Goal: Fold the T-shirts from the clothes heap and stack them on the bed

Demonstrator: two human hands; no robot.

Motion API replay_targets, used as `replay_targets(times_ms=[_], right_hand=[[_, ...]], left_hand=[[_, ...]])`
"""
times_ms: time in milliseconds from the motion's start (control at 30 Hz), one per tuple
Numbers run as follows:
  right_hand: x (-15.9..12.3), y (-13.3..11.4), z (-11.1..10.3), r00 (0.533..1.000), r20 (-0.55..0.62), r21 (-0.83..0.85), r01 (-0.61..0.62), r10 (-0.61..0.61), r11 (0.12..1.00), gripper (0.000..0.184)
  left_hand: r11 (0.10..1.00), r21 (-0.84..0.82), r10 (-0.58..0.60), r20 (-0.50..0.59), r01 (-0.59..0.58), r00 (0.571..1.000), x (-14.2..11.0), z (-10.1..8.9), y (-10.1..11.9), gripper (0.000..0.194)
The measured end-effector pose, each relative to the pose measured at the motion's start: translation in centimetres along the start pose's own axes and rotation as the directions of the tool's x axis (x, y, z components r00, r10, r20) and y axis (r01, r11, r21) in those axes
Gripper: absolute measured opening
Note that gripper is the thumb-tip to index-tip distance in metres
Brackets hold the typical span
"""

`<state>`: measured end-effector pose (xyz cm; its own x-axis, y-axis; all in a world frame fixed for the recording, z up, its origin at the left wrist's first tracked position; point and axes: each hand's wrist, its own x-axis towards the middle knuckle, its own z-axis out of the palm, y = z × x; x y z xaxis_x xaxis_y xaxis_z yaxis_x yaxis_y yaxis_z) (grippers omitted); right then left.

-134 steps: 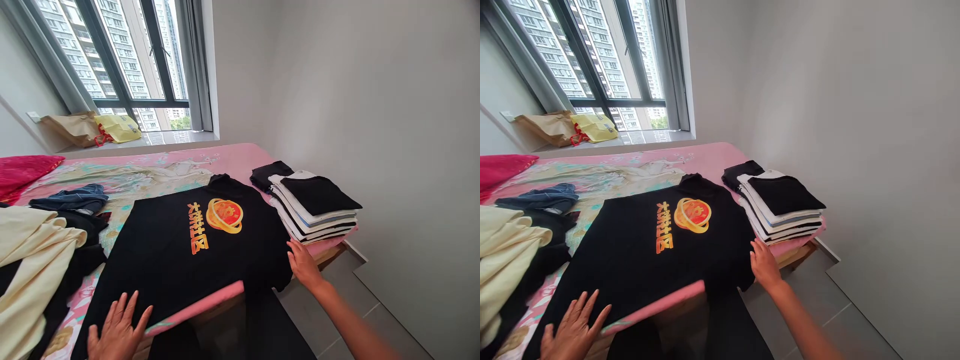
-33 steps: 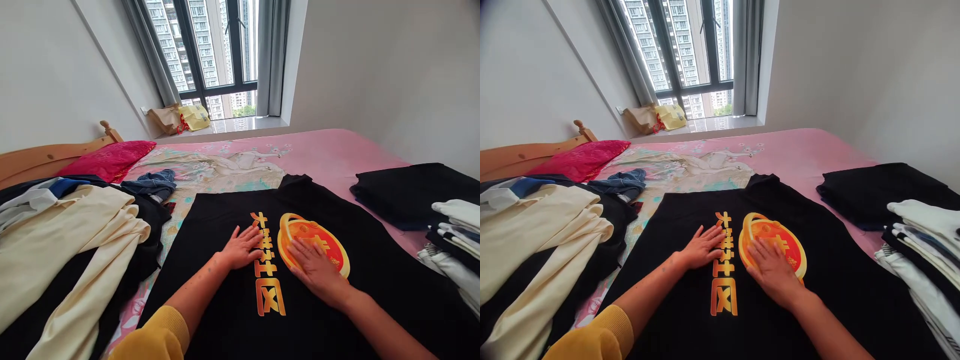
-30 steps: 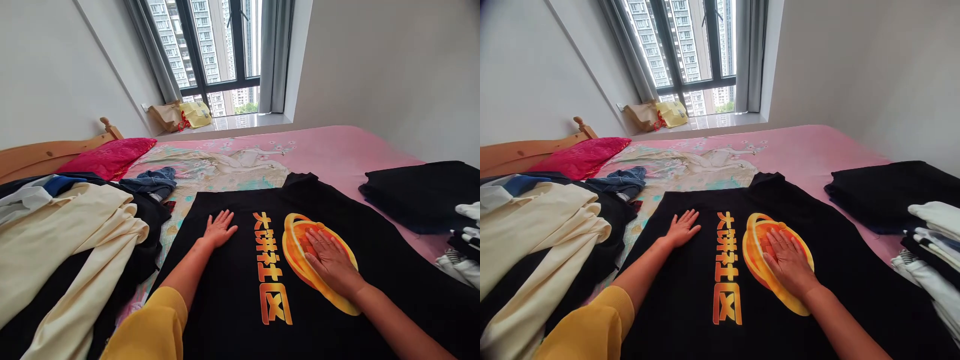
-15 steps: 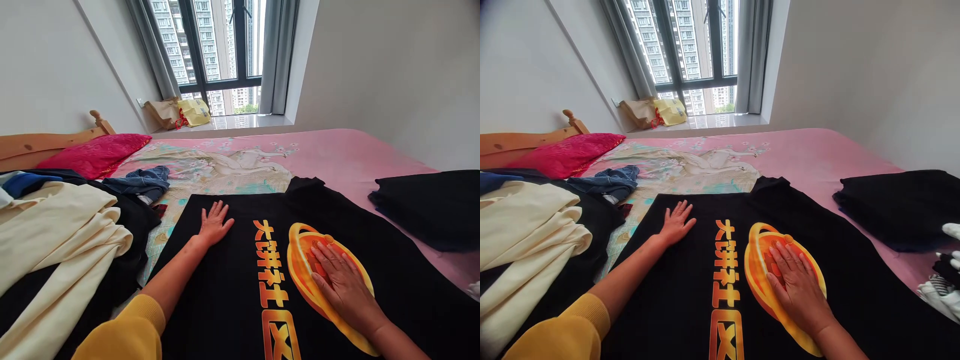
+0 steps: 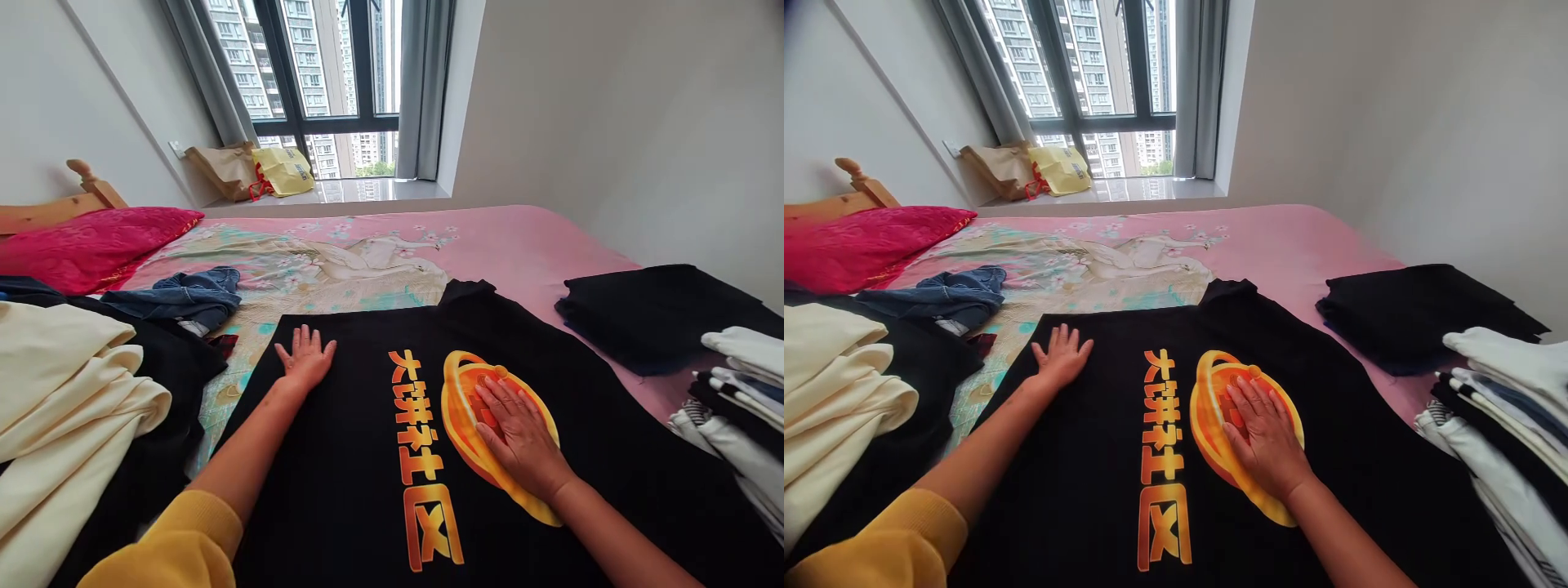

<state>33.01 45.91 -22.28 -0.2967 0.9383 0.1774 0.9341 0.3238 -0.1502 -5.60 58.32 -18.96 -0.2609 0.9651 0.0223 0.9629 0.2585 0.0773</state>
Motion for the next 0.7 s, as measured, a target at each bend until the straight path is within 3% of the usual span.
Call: replay_targets(times_ms=[33, 67, 100, 167, 200, 233, 267, 300, 400, 433, 500, 533, 600, 700], right_hand=[[0.0, -0.1, -0.1, 1.000, 0.004, 0.006, -0.005, 0.005, 1.000, 0.058], [0.0, -0.1, -0.2, 1.000, 0.008, 0.013, -0.011, 0.011, 1.000, 0.058], [0.0, -0.2, -0.3, 1.000, 0.011, 0.020, -0.017, 0.017, 1.000, 0.058], [0.0, -0.3, -0.6, 0.999, 0.015, 0.034, -0.030, 0.029, 0.999, 0.059], [0.0, -0.4, -0.7, 0.999, 0.017, 0.042, -0.038, 0.037, 0.998, 0.059], [-0.1, -0.5, -0.8, 0.999, 0.021, 0.051, -0.046, 0.045, 0.998, 0.059], [-0.1, -0.6, -0.9, 0.998, 0.028, 0.061, -0.056, 0.054, 0.997, 0.060], [-0.1, -0.6, -1.1, 0.997, 0.038, 0.071, -0.066, 0.063, 0.995, 0.060], [-0.1, -0.6, -1.7, 0.993, 0.081, 0.099, -0.091, 0.084, 0.991, 0.060], [-0.1, -0.6, -1.9, 0.991, 0.099, 0.104, -0.101, 0.091, 0.989, 0.061], [0.1, -0.5, -2.5, 0.984, 0.137, 0.111, -0.126, 0.110, 0.986, 0.062], [0.2, -0.6, -2.9, 0.981, 0.157, 0.114, -0.136, 0.117, 0.984, 0.062], [0.4, -1.1, -3.6, 0.972, 0.202, 0.118, -0.149, 0.123, 0.982, 0.063], [0.4, -2.6, -4.6, 0.946, 0.278, 0.126, -0.207, 0.165, 0.970, 0.062]], left_hand=[[0.990, -0.027, 0.138, 0.007, -0.137, 0.990, -2.7, 0.2, 2.2, 0.065], [0.951, -0.069, 0.304, 0.033, -0.301, 0.952, -5.8, 0.2, 4.5, 0.063], [0.878, -0.126, 0.473, 0.064, -0.463, 0.879, -8.9, 0.2, 6.6, 0.061], [0.683, -0.243, 0.722, 0.080, -0.689, 0.687, -14.5, -0.2, 9.8, 0.062], [0.613, -0.280, 0.782, 0.078, -0.739, 0.619, -16.6, -0.5, 10.5, 0.062], [0.582, -0.299, 0.806, 0.088, -0.756, 0.586, -18.2, -0.9, 10.4, 0.063], [0.596, -0.297, 0.797, 0.110, -0.746, 0.594, -19.1, -1.2, 9.6, 0.063], [0.652, -0.270, 0.755, 0.143, -0.709, 0.640, -19.5, -1.5, 8.0, 0.062], [0.900, -0.048, 0.434, 0.209, -0.434, 0.876, -18.6, -2.0, 0.2, 0.062], [0.948, 0.042, 0.302, 0.194, -0.315, 0.933, -18.1, -2.2, -2.7, 0.063], [0.970, 0.170, 0.142, 0.184, -0.174, 0.973, -17.6, -2.4, -7.2, 0.066], [0.970, 0.209, 0.088, 0.180, -0.125, 0.980, -17.7, -2.5, -8.5, 0.064], [0.966, 0.250, 0.022, 0.163, -0.062, 0.986, -18.7, -2.7, -8.3, 0.062], [0.970, 0.199, 0.110, 0.146, -0.138, 0.983, -21.6, -2.9, -2.2, 0.059]])
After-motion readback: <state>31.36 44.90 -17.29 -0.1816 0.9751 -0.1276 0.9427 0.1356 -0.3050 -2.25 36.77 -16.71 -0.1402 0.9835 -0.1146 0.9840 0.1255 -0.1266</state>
